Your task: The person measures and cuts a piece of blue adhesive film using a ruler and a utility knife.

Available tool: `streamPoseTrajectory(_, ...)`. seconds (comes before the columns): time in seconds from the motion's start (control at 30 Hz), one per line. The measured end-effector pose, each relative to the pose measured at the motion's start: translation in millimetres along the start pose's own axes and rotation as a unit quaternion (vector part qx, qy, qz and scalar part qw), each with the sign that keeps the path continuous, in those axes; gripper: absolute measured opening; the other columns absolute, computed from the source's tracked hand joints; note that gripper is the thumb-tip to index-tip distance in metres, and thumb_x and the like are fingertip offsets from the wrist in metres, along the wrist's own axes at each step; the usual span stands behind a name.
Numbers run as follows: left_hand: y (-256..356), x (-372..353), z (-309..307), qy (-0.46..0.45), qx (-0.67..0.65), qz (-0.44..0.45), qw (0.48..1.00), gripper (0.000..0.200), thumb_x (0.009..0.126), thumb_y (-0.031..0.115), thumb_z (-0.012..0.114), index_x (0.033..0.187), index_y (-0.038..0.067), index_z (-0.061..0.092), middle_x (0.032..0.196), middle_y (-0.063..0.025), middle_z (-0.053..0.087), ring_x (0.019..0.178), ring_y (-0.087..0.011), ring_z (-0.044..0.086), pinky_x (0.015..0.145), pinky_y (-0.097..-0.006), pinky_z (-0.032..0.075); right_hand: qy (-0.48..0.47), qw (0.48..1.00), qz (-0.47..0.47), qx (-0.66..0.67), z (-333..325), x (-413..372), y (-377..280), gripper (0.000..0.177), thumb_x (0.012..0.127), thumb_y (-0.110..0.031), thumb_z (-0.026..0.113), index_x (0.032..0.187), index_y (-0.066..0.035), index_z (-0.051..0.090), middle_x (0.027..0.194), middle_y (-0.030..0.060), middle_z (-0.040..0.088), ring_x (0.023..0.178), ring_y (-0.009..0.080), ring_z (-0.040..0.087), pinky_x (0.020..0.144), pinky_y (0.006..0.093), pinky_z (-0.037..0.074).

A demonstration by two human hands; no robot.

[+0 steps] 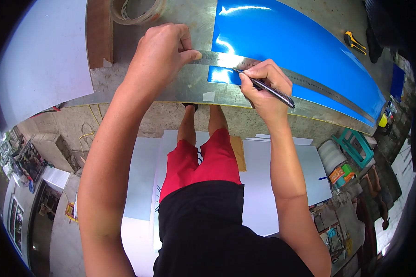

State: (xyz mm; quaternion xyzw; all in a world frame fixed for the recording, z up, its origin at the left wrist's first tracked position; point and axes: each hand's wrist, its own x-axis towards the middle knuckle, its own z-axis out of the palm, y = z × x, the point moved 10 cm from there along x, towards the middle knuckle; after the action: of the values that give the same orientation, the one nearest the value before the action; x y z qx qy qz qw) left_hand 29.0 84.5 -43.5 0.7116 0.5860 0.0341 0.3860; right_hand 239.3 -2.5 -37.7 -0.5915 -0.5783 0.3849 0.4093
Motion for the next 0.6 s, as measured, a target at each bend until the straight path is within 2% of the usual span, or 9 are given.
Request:
streamPoseTrajectory(0.17, -3.0, 0.0, 2.7, -0.007, 0.002, -0.015, 1.000, 0.023, 0.080, 0.014, 0.090, 0.085, -0.001, 0.073, 0.082, -0.0196, 0.074, 0.076, -0.0340, 0.074, 0.071, -0.0430, 0.057, 0.016, 1.000, 0.017, 0.013, -0.6, -0.2, 2.3, 0.016, 0.078, 0.006, 0.085, 0.085, 0.000, 0.071, 0.085, 0.0079, 0.070, 0.078, 0.0150, 0.069, 0.068, 0.0275, 0.056)
streamPoseTrajectory(0.23, -2.3, -1.0, 2.9, 0.004, -0.004, 0.007, 1.000, 0.022, 0.083, 0.010, 0.088, 0.086, -0.003, 0.069, 0.075, -0.0122, 0.066, 0.068, -0.0195, 0.062, 0.064, -0.0355, 0.050, 0.017, 1.000, 0.016, 0.015, -1.5, -0.4, 1.2, 0.016, 0.078, 0.006, 0.085, 0.085, 0.000, 0.071, 0.085, 0.0078, 0.070, 0.078, 0.0150, 0.069, 0.068, 0.0275, 0.056)
streamPoseTrajectory(0.6, -0.4, -1.7, 2.3, 0.003, 0.004, 0.008, 1.000, 0.022, 0.085, 0.011, 0.087, 0.086, -0.002, 0.070, 0.076, -0.0121, 0.067, 0.068, -0.0194, 0.062, 0.064, -0.0359, 0.051, 0.011, 0.999, 0.034, 0.012, -1.2, -0.5, 0.8, 0.016, 0.078, 0.006, 0.084, 0.085, 0.000, 0.072, 0.085, 0.0073, 0.070, 0.078, 0.0151, 0.068, 0.068, 0.0273, 0.056)
